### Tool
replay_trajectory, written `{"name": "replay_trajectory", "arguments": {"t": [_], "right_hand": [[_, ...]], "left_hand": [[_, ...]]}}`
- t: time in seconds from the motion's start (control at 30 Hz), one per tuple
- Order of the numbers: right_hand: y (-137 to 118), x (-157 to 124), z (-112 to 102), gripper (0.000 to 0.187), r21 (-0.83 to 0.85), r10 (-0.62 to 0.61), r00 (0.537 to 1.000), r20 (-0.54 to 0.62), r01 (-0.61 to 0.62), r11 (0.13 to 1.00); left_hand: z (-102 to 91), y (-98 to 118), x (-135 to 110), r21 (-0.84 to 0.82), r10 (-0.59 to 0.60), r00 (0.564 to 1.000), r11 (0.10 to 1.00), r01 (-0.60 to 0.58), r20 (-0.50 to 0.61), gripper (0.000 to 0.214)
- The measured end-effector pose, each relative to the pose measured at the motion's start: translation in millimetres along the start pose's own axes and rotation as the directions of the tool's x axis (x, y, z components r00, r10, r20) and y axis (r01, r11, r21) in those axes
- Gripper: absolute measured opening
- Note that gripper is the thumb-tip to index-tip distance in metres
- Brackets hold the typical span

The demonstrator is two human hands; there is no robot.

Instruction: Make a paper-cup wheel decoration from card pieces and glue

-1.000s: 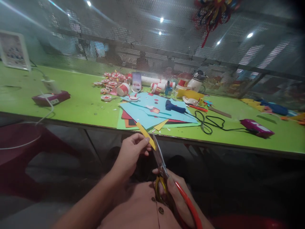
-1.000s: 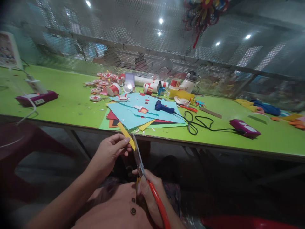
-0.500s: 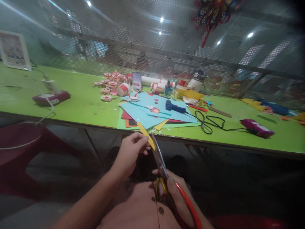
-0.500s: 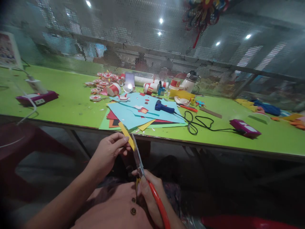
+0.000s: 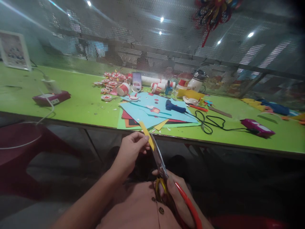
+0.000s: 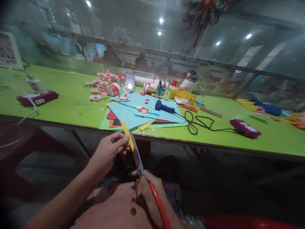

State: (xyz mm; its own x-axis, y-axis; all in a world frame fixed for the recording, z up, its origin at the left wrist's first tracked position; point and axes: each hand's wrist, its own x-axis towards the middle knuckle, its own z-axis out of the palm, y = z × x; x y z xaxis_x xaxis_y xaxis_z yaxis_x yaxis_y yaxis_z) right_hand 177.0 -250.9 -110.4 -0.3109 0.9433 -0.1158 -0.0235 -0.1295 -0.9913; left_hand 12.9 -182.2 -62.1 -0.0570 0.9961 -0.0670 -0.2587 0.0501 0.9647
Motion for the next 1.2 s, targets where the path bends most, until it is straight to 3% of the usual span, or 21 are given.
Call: {"name": "replay_trajectory", "arguments": {"t": [0.37, 0.57, 0.77, 1.0, 1.2], "right_hand": [[-3, 0, -1, 0.059, -0.008, 0.035, 0.999, -0.014, -0.035, 0.999], [5, 4, 0, 0.062, 0.048, 0.053, 0.996, -0.072, -0.050, 0.998], [-2, 3, -1, 0.059, -0.001, 0.031, 0.999, -0.036, -0.031, 1.000], [5, 3, -1, 0.061, 0.007, -0.012, 1.000, -0.027, 0.012, 1.000], [4, 3, -2, 0.060, -0.003, -0.033, 0.999, -0.010, 0.033, 0.999]], "left_hand": [[-0.6, -3, 5, 0.024, 0.022, 1.000, 0.999, -0.022, 0.008, 0.024], [5.4, -6, -9, 0.045, 0.030, 0.999, 0.999, -0.031, 0.029, 0.025], [9.7, -5, -13, 0.138, 0.036, 0.999, 0.990, -0.038, 0.015, 0.019], [0.2, 1, -6, 0.177, 0.016, 0.988, 0.983, -0.043, 0.152, 0.017], [-4.0, 8, -2, 0.177, 0.008, 0.979, 0.983, -0.045, 0.204, 0.018]]}}
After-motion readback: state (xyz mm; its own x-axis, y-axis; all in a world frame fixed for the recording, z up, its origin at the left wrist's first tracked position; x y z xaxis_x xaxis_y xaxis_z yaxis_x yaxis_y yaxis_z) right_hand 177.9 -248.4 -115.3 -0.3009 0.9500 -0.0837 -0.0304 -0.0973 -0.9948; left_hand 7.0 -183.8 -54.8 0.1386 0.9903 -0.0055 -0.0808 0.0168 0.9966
